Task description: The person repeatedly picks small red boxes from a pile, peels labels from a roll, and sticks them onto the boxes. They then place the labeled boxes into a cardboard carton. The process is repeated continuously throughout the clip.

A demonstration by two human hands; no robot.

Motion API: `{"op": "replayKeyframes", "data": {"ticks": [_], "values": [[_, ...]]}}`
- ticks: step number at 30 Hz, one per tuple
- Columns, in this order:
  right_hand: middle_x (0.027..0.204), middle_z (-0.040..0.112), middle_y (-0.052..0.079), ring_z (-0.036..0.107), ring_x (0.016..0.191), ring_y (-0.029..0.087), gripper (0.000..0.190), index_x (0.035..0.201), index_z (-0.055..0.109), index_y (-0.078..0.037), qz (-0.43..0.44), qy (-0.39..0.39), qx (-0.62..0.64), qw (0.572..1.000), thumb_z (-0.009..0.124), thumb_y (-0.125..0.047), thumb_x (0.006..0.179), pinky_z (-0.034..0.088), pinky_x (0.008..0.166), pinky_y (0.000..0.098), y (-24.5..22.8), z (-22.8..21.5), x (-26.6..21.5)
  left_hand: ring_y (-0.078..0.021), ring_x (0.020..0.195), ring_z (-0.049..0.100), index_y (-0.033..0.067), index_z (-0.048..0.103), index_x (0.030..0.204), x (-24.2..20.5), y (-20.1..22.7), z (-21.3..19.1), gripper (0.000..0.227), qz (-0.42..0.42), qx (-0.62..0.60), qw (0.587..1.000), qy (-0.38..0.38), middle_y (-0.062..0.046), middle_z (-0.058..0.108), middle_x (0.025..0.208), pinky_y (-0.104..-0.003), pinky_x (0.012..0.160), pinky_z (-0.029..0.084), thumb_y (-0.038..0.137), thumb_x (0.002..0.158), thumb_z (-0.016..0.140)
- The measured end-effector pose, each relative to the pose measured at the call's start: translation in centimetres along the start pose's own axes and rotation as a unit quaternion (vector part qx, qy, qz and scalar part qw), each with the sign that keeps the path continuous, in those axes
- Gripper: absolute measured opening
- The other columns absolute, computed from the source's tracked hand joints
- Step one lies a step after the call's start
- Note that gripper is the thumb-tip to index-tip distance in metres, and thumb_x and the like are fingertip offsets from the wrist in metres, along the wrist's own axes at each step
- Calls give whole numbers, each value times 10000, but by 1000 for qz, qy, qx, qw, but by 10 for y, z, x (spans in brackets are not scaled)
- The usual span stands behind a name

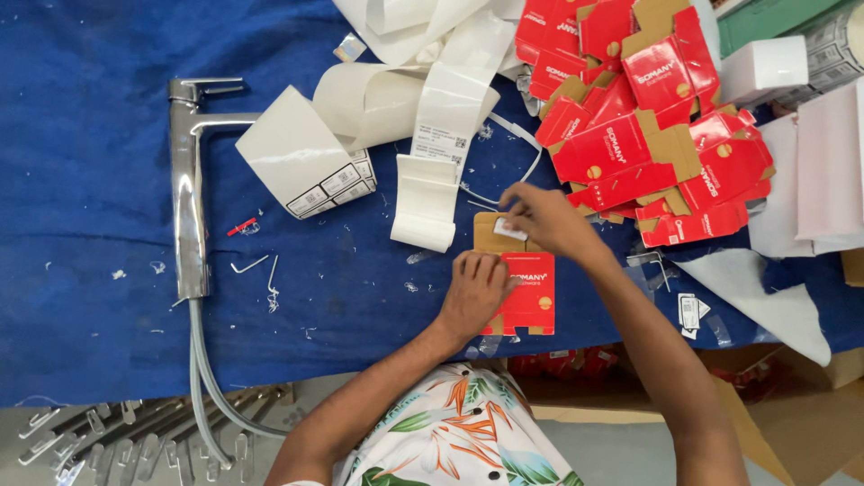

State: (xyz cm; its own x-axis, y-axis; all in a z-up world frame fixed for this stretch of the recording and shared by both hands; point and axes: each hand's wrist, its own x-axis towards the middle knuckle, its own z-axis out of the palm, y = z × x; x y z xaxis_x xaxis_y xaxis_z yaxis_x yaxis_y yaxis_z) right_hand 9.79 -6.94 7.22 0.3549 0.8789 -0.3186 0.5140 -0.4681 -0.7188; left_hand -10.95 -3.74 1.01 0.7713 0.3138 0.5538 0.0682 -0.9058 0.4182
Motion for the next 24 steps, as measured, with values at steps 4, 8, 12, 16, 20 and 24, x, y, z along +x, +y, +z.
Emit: {"op": "replayKeyframes", "data": {"ticks": [4,8,12,16,20,24], "values": [[901,751,159,746,850,337,375,1112,634,-21,-50,-7,-258,965,813,-190,829,587,700,424,-11,42,12,-311,1002,547,10,638,964,-4,-2,-3,226,20,9,1000,2,-139,562,982,-452,949,470,215,933,730],[884,704,179,730,851,374,604,1045,640,-19,30,11,-425,905,900,-433,690,592,689,479,-23,40,23,-298,963,543,0,653,964,2,-3,-7,206,25,7,1000,7,-138,566,959,-452,938,476,190,936,729],[964,670,179,702,869,388,822,1023,629,-7,46,-14,-414,909,968,-614,585,572,698,500,-16,21,45,-304,1045,560,-37,654,1087,6,-3,-14,241,-14,-16,1000,22,-148,590,1044,-438,936,473,110,900,698],[1036,656,160,688,975,354,800,1152,577,-38,-8,2,-444,896,967,-408,561,584,726,478,5,18,39,-334,1138,563,-33,634,1171,9,-5,-16,348,-86,-70,994,20,-160,612,1161,-440,944,468,45,834,663],[1094,653,150,671,1033,344,772,1234,579,-84,-2,-6,-400,917,946,-217,569,571,799,449,14,-4,5,-344,1130,570,-28,646,1169,9,-10,-17,332,-135,-140,981,22,-152,622,1160,-455,976,474,-23,838,624],[1082,714,166,714,1016,296,653,1261,599,-75,74,72,-157,982,906,-286,725,569,838,394,21,-24,-46,-343,1114,591,-8,668,1089,13,-12,-19,213,-156,-188,969,29,-143,630,1104,-439,968,500,-33,884,619]]}}
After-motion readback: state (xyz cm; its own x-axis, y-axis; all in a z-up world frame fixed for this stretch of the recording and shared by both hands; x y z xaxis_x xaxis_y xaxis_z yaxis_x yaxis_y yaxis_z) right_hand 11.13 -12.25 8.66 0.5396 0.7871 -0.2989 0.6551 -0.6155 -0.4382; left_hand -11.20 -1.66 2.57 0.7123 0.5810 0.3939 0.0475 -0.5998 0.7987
